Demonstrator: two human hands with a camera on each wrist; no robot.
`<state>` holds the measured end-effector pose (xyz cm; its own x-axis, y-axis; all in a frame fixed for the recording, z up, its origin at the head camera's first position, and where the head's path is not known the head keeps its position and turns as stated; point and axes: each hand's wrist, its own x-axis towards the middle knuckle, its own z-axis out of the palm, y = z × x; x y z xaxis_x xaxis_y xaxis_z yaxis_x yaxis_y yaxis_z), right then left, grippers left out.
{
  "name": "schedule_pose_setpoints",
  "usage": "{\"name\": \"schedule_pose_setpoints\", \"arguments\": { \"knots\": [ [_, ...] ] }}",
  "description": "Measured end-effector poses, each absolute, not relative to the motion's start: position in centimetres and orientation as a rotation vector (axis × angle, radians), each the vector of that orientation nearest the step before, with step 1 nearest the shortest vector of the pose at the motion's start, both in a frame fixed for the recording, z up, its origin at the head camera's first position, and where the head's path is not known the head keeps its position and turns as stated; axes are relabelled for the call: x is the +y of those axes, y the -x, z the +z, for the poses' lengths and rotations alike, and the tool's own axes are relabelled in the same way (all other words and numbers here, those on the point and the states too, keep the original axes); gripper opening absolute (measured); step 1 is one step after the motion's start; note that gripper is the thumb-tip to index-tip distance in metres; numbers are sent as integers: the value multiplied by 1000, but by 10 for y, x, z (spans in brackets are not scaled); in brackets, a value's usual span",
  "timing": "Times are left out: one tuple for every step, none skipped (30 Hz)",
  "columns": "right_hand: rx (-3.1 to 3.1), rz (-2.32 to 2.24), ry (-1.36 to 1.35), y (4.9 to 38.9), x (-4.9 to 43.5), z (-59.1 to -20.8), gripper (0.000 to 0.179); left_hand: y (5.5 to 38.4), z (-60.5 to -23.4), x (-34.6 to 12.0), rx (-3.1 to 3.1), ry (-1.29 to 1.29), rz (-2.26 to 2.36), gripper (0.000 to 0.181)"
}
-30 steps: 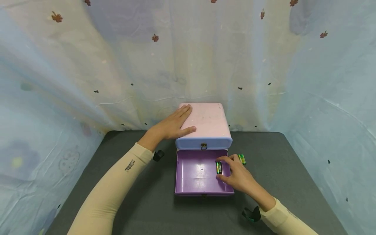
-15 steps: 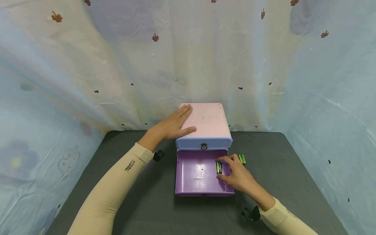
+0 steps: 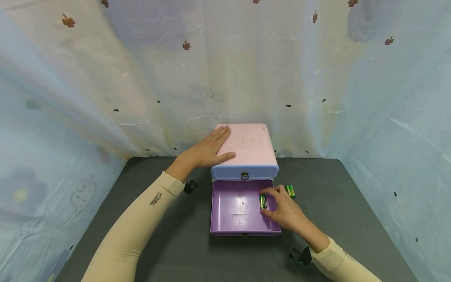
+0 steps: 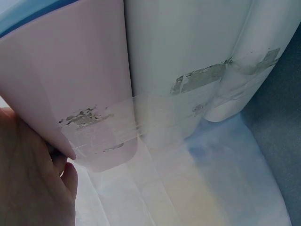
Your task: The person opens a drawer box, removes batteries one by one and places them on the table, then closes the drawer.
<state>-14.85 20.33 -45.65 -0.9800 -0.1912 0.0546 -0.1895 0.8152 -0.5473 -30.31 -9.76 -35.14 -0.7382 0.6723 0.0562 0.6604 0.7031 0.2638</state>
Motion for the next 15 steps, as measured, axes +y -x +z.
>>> {"name": "schedule_pose_setpoints", "arguments": {
  "knots": [
    [2990,-902,314,149,203,-456,54,303,-351,-98,2858,-1118,416,97],
    [2991,-902,316,149,203,-456,54,303,-352,-98,2858,-1118,417,97],
    [2991,-902,319,149,203,-456,53,304,-352,-98,2859,-1119,417,97],
    [2991,-902,322,149,203,-456,53,304,-352,-98,2859,-1119,417,97],
    [2989,-904,322,149,203,-456,53,304,-352,-98,2859,-1120,417,98],
    [2989,-904,322,148,203,-455,53,304,-352,-98,2860,-1120,416,98],
    [2987,-904,322,148,202,-455,52,304,-352,-98,2860,-1119,416,98],
    [2986,-904,320,148,202,-455,52,304,-352,-98,2860,-1118,415,98],
    [2984,-903,317,148,202,-455,51,304,-352,-98,2860,-1117,414,98],
    [2984,-901,314,148,202,-455,51,304,-352,-98,2860,-1116,412,98],
    [2984,-900,311,148,202,-455,51,304,-352,-98,2860,-1115,412,98],
    [2985,-898,310,148,202,-455,50,304,-352,-98,2861,-1113,410,98],
    [2986,-896,308,148,202,-455,50,304,-352,-98,2860,-1112,408,98],
    [2988,-894,308,148,202,-455,50,305,-353,-98,2860,-1111,408,97],
    [2990,-893,307,148,202,-455,50,305,-353,-98,2860,-1111,408,97]
  ]
}}
